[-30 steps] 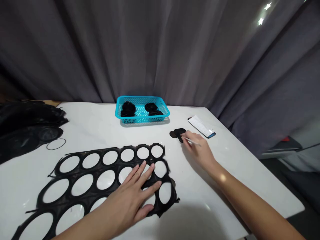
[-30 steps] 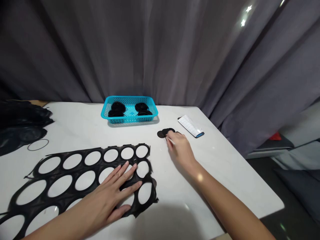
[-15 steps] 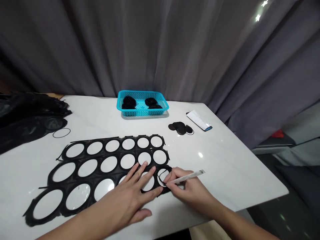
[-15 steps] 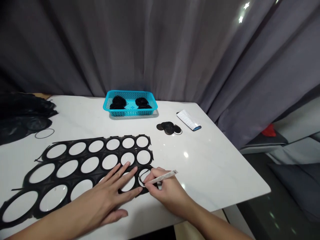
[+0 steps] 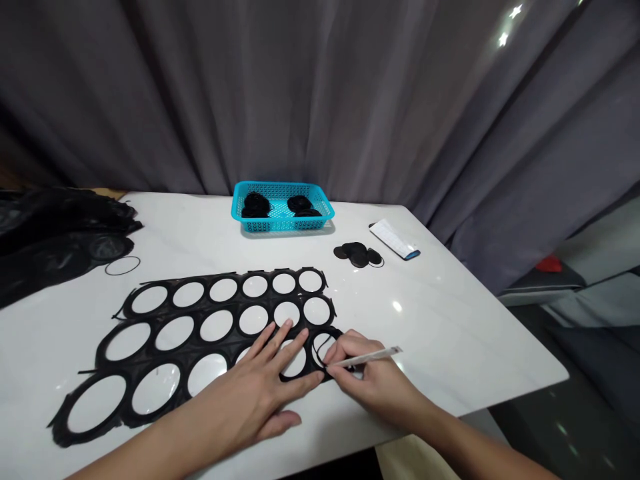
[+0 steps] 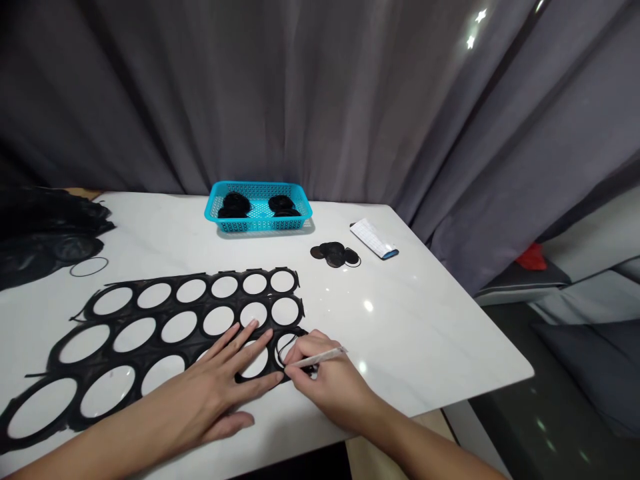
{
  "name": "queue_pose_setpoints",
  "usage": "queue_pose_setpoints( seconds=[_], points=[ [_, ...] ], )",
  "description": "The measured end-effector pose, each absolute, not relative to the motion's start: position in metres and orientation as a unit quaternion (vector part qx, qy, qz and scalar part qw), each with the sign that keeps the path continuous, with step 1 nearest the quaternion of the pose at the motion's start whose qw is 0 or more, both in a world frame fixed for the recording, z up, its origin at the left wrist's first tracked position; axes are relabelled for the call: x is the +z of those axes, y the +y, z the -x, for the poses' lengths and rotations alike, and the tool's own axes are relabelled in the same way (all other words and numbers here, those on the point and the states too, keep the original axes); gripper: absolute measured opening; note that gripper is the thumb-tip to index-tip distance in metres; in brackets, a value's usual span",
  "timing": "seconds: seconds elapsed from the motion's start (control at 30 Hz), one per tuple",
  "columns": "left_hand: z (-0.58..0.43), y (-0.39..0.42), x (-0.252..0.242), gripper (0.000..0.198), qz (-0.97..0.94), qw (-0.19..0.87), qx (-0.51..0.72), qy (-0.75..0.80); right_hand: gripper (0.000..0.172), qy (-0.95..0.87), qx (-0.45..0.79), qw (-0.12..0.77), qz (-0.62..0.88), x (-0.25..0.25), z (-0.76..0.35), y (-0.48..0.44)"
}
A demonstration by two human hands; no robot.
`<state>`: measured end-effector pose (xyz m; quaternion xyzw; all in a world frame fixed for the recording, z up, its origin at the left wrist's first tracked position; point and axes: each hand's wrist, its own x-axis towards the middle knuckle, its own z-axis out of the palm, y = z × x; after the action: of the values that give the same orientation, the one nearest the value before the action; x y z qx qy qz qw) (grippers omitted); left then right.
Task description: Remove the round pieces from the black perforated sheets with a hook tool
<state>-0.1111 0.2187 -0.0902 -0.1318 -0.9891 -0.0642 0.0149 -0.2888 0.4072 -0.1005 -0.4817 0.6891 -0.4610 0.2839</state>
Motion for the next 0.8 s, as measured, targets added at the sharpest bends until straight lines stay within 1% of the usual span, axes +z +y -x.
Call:
queue_pose_setpoints(
  seconds=[0.1,0.17,0.23,0.3,0.37,0.43,0.47,0.53,0.6,0.67,0.73,0.8],
  points=[
    [0.111,0.219,-0.089,0.078,0.132,0.015,-0.066,-0.989,0.015,0.681,-0.442,0.212,0.545,-0.11,0.28,0.411],
    [0.111,0.218,-0.09,0.076,0.13,0.02,-0.072,-0.989,0.014,0.68,-0.398,0.125,0.603,-0.122,0.273,0.415],
    [0.11,0.217,-0.091,0.075,0.131,0.026,-0.079,-0.988,0.017,0.672,-0.342,0.039,0.656,-0.131,0.274,0.417],
    [0.109,0.217,-0.093,0.074,0.131,0.028,-0.081,-0.988,0.018,0.669,-0.311,-0.006,0.675,-0.133,0.288,0.415],
    [0.11,0.216,-0.095,0.073,0.132,0.027,-0.08,-0.988,0.015,0.694,-0.318,-0.018,0.646,-0.124,0.315,0.409],
    [0.11,0.217,-0.095,0.071,0.132,0.023,-0.076,-0.988,0.012,0.745,-0.343,-0.055,0.569,-0.109,0.346,0.401],
    [0.111,0.218,-0.094,0.071,0.132,0.022,-0.072,-0.988,0.015,0.771,-0.354,-0.065,0.525,-0.1,0.36,0.397],
    [0.11,0.219,-0.09,0.07,0.133,0.018,-0.06,-0.989,0.019,0.801,-0.391,-0.025,0.453,-0.085,0.374,0.388],
    [0.105,0.219,-0.084,0.074,0.135,0.018,-0.048,-0.99,0.02,0.797,-0.43,0.055,0.421,-0.077,0.369,0.381],
    [0.095,0.219,-0.079,0.074,0.13,0.02,-0.036,-0.991,0.018,0.765,-0.464,0.154,0.419,-0.074,0.349,0.376],
    [0.083,0.218,-0.077,0.069,0.118,0.023,-0.023,-0.992,0.016,0.72,-0.478,0.254,0.434,-0.077,0.322,0.374],
    [0.072,0.217,-0.078,0.067,0.104,0.025,-0.014,-0.994,0.013,0.681,-0.468,0.32,0.464,-0.08,0.297,0.373]
  ],
)
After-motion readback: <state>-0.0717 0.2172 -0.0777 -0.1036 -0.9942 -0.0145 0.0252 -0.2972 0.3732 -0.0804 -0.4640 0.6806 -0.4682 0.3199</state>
